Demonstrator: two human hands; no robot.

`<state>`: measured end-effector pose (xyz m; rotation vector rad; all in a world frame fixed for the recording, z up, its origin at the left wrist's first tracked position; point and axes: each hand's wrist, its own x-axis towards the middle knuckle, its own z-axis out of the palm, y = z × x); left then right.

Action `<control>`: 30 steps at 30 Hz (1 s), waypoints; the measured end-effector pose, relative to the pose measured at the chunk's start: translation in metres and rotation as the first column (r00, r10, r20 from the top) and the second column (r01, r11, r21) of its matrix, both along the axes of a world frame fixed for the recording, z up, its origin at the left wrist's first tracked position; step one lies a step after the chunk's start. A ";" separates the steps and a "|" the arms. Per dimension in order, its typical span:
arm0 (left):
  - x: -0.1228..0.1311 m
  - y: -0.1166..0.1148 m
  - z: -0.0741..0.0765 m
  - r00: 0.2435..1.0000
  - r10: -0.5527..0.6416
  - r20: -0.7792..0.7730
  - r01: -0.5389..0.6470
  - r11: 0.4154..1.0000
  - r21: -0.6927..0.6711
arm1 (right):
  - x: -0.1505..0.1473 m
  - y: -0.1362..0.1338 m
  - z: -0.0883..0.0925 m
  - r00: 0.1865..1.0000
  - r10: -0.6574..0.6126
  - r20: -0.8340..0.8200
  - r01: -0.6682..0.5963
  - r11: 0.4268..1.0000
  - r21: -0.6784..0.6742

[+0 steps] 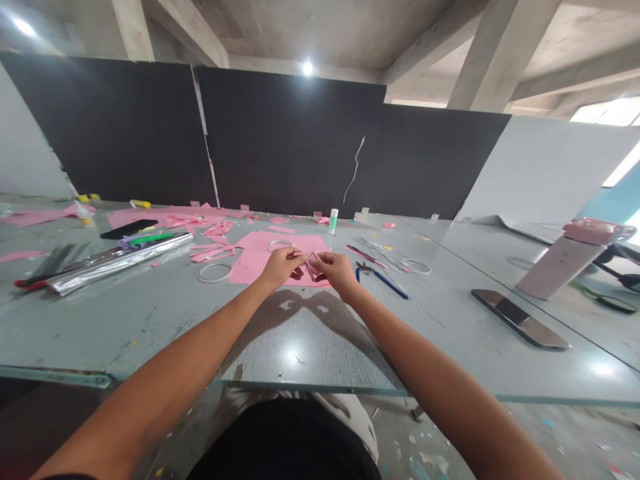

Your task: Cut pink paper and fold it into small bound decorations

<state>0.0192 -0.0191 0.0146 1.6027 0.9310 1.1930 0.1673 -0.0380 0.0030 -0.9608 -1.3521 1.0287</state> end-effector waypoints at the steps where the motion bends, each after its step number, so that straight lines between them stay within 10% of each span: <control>1: 0.001 -0.001 0.001 1.000 -0.004 0.012 0.005 1.000 -0.018 | 0.000 0.000 0.000 1.000 0.000 -0.001 0.000 1.000 -0.001; 18: -0.006 -0.003 0.005 0.971 -0.191 0.140 0.216 0.957 -0.194 | 0.004 -0.002 0.002 0.998 0.062 -0.030 -0.061 0.998 0.006; 30: -0.005 -0.004 0.010 0.999 -0.034 0.030 0.038 0.989 -0.141 | 0.001 0.002 -0.002 1.000 0.022 0.007 -0.022 1.000 0.006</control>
